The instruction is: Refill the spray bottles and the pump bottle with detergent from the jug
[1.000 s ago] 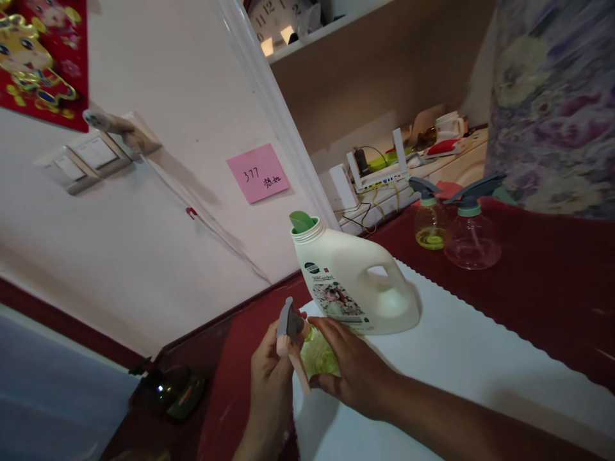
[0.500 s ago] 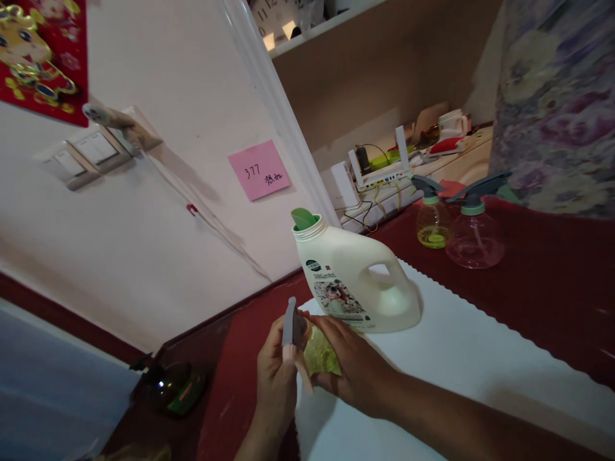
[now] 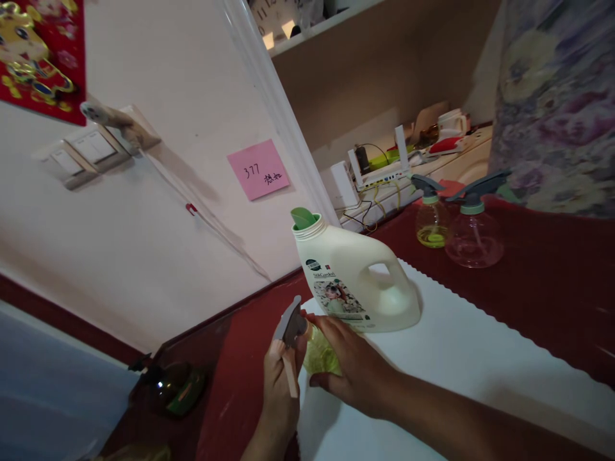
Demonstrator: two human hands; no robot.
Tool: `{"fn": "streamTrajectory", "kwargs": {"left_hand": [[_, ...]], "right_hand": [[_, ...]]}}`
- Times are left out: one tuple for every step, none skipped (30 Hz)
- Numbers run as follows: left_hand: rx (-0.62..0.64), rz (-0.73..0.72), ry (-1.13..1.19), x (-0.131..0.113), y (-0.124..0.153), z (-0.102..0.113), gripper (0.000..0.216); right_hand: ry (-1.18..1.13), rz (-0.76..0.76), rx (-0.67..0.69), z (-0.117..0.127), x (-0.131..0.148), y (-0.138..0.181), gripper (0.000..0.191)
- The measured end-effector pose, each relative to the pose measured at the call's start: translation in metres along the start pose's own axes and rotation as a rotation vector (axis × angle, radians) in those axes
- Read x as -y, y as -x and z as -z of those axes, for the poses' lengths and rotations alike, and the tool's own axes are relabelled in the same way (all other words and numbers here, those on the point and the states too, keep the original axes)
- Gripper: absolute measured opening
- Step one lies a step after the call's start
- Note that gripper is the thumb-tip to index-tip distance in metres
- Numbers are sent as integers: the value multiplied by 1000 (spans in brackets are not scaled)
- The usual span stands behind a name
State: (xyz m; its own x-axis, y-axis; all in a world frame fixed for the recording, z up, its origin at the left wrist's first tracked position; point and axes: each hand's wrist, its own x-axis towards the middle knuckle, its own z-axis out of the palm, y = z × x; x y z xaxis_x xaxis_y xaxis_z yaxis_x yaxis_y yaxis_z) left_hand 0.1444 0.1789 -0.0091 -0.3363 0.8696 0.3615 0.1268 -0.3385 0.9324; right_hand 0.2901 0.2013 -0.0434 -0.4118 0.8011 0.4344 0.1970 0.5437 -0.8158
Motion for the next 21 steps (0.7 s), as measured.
{"fn": "streamTrajectory", "kwargs": {"left_hand": [[-20, -17, -35, 0, -1, -1, 35], [-34, -30, -59, -2, -2, -2, 38], [-35, -35, -70, -4, -3, -3, 41], [-25, -30, -67, -7, -4, -4, 43], [-13, -21, -62, -11, -5, -5, 44], [-2, -13, -62, -15, -5, -7, 44], [4, -13, -67, -18, -5, -8, 43], [9, -20, -78, -21, -5, -8, 41], [17, -31, -93, -23, -5, -9, 39], [29, -47, -112, -24, -4, -9, 38], [40, -64, -132, -24, -3, -8, 38], [43, -83, -152, -23, -2, -8, 36], [40, -95, -170, -20, 0, -7, 35], [30, -99, -182, -17, 1, -6, 34], [13, -96, -184, -13, 2, -5, 33], [-9, -90, -170, -9, 4, -5, 32], [-32, -75, -141, -4, 5, -5, 32], [-51, -56, -106, 1, 6, -5, 34], [-68, -31, -72, 6, 7, -5, 36], [-82, -3, -42, 10, 8, -5, 38], [-98, 26, -17, 14, 8, -6, 40]], "right_hand": [[4, -3, 1, 0, 0, 0, 90], [8, -7, 1, 0, 0, -1, 88], [12, -12, 2, -1, 0, -1, 87], [15, -15, 4, -1, 0, -1, 86], [17, -18, 6, -1, -1, -1, 85], [19, -19, 9, -2, -1, 0, 85], [19, -19, 11, -2, -1, 0, 84], [20, -18, 14, -2, -2, 0, 84], [20, -18, 14, -2, -2, 1, 84], [20, -19, 14, -2, -2, 1, 84], [20, -21, 13, -2, -2, 1, 85], [20, -25, 14, -2, -2, 1, 85], [21, -28, 15, -2, -2, 1, 86], [22, -32, 17, -2, -2, 1, 86], [23, -34, 19, -2, -2, 1, 86], [24, -34, 20, -3, -2, 1, 86], [24, -34, 19, -3, -3, 1, 86], [24, -33, 17, -3, -3, 1, 86], [24, -32, 13, -3, -4, 1, 86], [23, -31, 10, -3, -4, 1, 87], [23, -29, 7, -3, -4, 1, 87]]}}
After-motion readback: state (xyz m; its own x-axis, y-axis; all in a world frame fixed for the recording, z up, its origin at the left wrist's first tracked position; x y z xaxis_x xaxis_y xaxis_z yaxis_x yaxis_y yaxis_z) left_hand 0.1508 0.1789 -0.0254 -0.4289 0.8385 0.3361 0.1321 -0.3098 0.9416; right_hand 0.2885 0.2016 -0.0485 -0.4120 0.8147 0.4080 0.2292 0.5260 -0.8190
